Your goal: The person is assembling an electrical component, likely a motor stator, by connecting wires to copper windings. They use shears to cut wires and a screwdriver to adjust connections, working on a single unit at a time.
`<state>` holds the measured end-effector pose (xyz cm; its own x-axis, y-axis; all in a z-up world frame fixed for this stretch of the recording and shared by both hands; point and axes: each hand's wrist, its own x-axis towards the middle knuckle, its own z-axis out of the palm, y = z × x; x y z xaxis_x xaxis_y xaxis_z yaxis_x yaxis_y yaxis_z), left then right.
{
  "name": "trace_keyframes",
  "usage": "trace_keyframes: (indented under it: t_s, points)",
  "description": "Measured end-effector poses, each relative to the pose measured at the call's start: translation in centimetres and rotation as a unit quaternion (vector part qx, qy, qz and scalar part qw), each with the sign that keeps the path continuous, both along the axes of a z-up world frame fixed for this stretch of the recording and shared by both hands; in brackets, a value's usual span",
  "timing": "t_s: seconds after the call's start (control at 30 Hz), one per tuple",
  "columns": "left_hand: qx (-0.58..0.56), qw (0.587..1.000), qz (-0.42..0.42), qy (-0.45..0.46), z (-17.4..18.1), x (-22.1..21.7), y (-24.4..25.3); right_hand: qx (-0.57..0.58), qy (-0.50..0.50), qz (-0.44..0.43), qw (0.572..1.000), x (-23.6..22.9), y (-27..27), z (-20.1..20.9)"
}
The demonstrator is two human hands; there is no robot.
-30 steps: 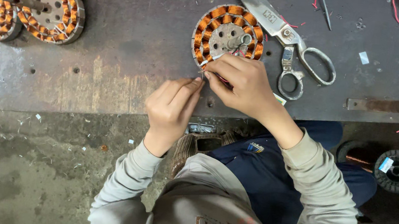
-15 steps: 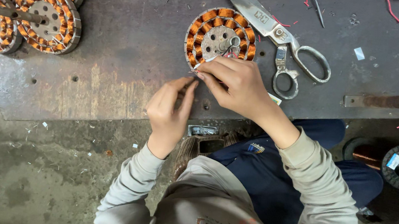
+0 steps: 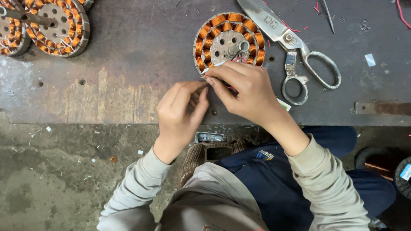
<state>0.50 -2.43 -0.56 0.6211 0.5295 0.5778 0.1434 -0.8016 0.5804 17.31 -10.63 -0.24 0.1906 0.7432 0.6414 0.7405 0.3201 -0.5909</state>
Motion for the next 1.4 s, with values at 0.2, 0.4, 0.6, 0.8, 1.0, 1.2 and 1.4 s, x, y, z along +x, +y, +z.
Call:
trace_keyframes:
  t_s: [0.2,0.4,0.6,0.8,1.0,1.2,1.4]
  points:
    - [0.131,0.989,-0.055,0.038,2.7,-0.6,1.3,-0.002,-0.018,0.011,1.0,0.1,0.0,-0.2]
    - [0.119,0.991,-0.055,0.036,3.0,0.2,2.8,0.0,-0.014,0.025,1.0,0.4,-0.1,-0.4]
    - [-0.163,0.985,-0.058,0.008,0.2,0.5,2.3,-0.029,0.042,0.045,0.998,0.3,-0.2,-0.7]
    - [-0.135,0.99,-0.032,-0.016,0.4,-0.4,-0.2,-0.041,0.039,0.044,0.997,0.4,-0.1,-0.9]
    - [0.123,0.989,-0.071,0.035,3.3,-0.5,0.7,0.004,0.004,0.06,0.998,0.7,0.0,-0.9]
    - [0.101,0.991,-0.077,0.034,2.9,0.2,2.1,-0.02,0.047,0.063,0.997,0.8,-0.2,-1.0]
    - [-0.148,0.988,-0.032,0.026,0.6,0.4,0.5,-0.015,0.047,0.056,0.997,0.7,-0.2,-1.0]
